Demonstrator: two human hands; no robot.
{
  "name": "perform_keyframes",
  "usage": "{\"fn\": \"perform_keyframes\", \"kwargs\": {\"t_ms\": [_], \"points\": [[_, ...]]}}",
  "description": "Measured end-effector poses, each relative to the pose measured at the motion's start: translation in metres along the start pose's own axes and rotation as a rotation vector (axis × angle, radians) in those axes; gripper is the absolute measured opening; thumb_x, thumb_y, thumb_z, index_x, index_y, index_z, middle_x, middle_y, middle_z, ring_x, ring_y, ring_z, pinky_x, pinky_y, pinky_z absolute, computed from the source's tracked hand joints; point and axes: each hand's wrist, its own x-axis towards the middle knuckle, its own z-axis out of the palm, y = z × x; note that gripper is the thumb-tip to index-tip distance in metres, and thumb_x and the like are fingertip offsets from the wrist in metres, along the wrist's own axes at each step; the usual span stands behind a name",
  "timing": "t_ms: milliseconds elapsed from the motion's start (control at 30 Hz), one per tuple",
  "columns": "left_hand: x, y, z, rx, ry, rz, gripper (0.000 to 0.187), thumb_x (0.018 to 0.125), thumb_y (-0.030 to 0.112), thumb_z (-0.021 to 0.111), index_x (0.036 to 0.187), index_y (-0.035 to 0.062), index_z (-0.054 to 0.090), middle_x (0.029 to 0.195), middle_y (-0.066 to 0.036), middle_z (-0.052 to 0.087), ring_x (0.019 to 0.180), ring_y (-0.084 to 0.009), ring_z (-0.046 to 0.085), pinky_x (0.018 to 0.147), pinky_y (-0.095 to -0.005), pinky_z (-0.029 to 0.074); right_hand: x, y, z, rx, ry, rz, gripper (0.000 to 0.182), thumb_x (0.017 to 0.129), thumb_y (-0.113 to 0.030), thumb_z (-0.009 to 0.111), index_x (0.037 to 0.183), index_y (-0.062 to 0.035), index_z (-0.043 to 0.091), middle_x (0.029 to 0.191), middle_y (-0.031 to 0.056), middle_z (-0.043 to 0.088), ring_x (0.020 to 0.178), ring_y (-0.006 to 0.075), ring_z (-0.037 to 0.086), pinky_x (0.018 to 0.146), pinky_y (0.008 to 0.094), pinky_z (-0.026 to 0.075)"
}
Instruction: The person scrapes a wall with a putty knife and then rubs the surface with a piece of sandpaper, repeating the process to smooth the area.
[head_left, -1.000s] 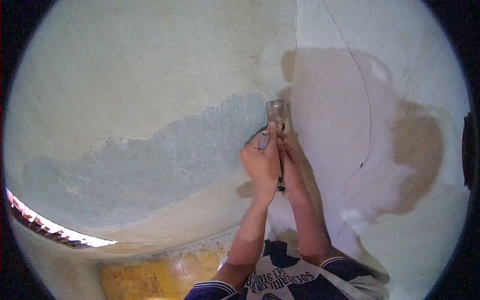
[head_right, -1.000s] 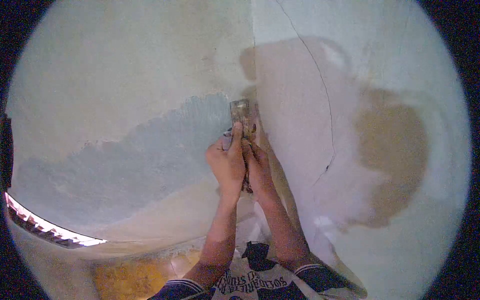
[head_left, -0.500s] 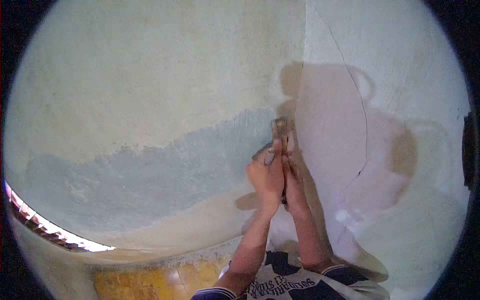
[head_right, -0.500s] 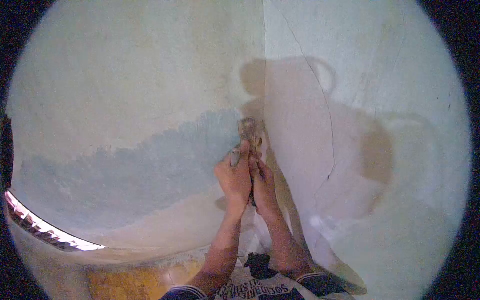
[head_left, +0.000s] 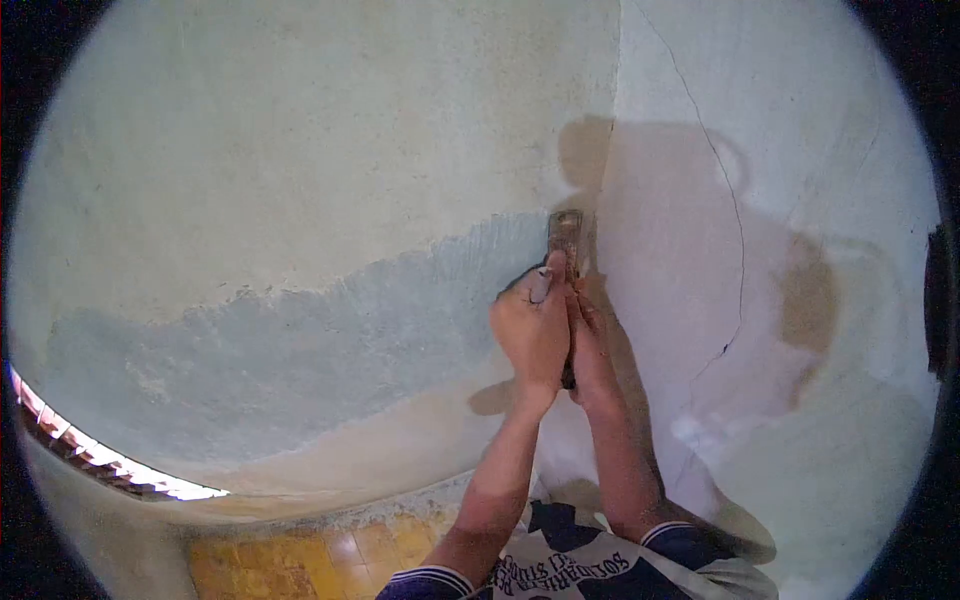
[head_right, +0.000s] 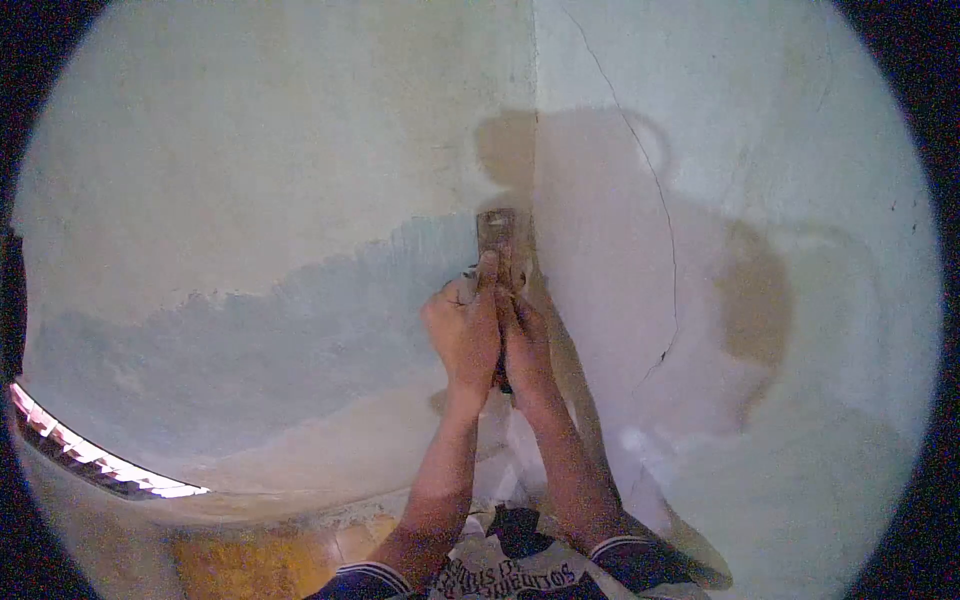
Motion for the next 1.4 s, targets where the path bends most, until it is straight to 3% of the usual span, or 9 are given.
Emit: {"fn": "perform_keyframes", "kwargs": {"t_ms": [500, 767, 867, 1000, 1100, 1167, 1200, 1233, 1400], "points": [[-0.012, 0.015, -0.012, -0.064, 0.06, -0.037, 0.053, 0.091, 0.033, 0.065, 0.057, -0.0051, 0.053, 0.046, -0.007, 0.042, 0.049, -0.0112, 0.032, 0.045, -0.0358, 0.03, -0.014, -0.008, 0.004, -0.084, -0.025, 0.0, 0.042, 0.1, -0.033, 0.046, 0.106, 0.005, 0.062, 0.098, 0.0088, 0.065, 0.088, 0.0164, 0.056, 0.08, 0.0321, 0.046], [0.009, 0.019, -0.013, 0.109, -0.044, -0.052, 0.038, 0.092, 0.029, 0.061, 0.076, -0.005, 0.064, 0.059, -0.02, 0.054, 0.05, -0.0201, 0.04, 0.052, -0.0354, 0.041, 0.009, 0.004, 0.008, -0.145, -0.041, -0.207, 0.048, 0.099, -0.04, 0.046, 0.106, 0.0051, 0.062, 0.098, 0.0103, 0.064, 0.09, 0.0176, 0.057, 0.084, 0.0323, 0.045], [-0.017, -0.007, -0.025, 0.091, -0.089, 0.052, 0.034, 0.092, 0.03, 0.061, 0.085, -0.0033, 0.066, 0.071, -0.021, 0.062, 0.055, -0.03, 0.052, 0.058, -0.0387, 0.046, -0.025, 0.017, 0.003, -0.133, 0.013, 0.001, 0.049, 0.099, -0.042, 0.045, 0.103, 0.0043, 0.062, 0.089, 0.0085, 0.063, 0.085, 0.0169, 0.056, 0.081, 0.0334, 0.045], [-0.082, -0.111, -0.089, 0.417, -0.334, 0.055, 0.029, 0.091, 0.031, 0.06, 0.104, 0.0061, 0.067, 0.087, -0.02, 0.067, 0.085, -0.0428, 0.063, 0.071, -0.0471, 0.049, -0.097, 0.091, -0.02, -0.292, -0.102, 0.343, 0.052, 0.097, -0.053, 0.045, 0.084, -0.0044, 0.058, 0.062, 0.0024, 0.052, 0.049, 0.0122, 0.047, 0.047, 0.0302, 0.038], [-0.161, -0.23, -0.192, 0.726, -0.75, 0.059, 0.026, 0.091, 0.03, 0.055, 0.096, 0.0098, 0.07, 0.088, -0.013, 0.07, 0.082, -0.0363, 0.066, 0.077, -0.0463, 0.052, -0.173, 0.172, -0.056, -0.477, -0.266, 0.418, 0.056, 0.097, -0.055, 0.04, 0.078, -0.0051, 0.057, 0.058, 0.0032, 0.051, 0.043, 0.0131, 0.046, 0.04, 0.0295, 0.034], [-0.215, -0.291, -0.27, 0.499, -0.892, -0.199, 0.029, 0.093, 0.031, 0.056, 0.097, 0.0036, 0.065, 0.086, -0.017, 0.068, 0.065, -0.0362, 0.065, 0.059, -0.0451, 0.05, -0.228, 0.221, -0.081, -0.512, -0.247, 0.332, 0.049, 0.099, -0.046, 0.041, 0.082, -0.0026, 0.056, 0.06, 0.0044, 0.05, 0.046, 0.015, 0.048, 0.043, 0.0321, 0.036], [-0.246, -0.296, -0.295, -0.057, -0.563, -0.777, 0.026, 0.093, 0.027, 0.059, 0.099, 0.0023, 0.066, 0.079, -0.008, 0.067, 0.054, -0.02, 0.06, 0.051, -0.0355, 0.046, -0.253, 0.244, -0.092, -0.49, -0.191, 0.378, 0.043, 0.1, -0.04, 0.043, 0.085, -0.0012, 0.056, 0.062, 0.0051, 0.049, 0.048, 0.0162, 0.048, 0.045, 0.0341, 0.038], [-0.266, -0.306, -0.319, -0.157, -0.385, -0.949, 0.025, 0.092, 0.026, 0.06, 0.097, 0.0027, 0.066, 0.078, -0.007, 0.067, 0.055, -0.0194, 0.059, 0.051, -0.0348, 0.046, -0.268, 0.272, -0.098, -0.428, -0.109, 0.455, 0.037, 0.1, -0.034, 0.046, 0.09, 0.0001, 0.055, 0.063, 0.0057, 0.048, 0.049, 0.017, 0.048, 0.045, 0.0357, 0.039], [-0.262, -0.264, -0.371, 0.051, -0.328, -0.834, 0.02, 0.09, 0.024, 0.064, 0.088, 0.0047, 0.068, 0.072, -0.005, 0.064, 0.058, -0.0167, 0.058, 0.052, -0.0314, 0.046, -0.289, 0.254, -0.057, -0.427, 0.275, 0.533, 0.029, 0.093, -0.018, 0.061, 0.109, 0.0012, 0.046, 0.07, 0.0059, 0.049, 0.05, 0.0153, 0.049, 0.044, 0.0349, 0.041]]}}
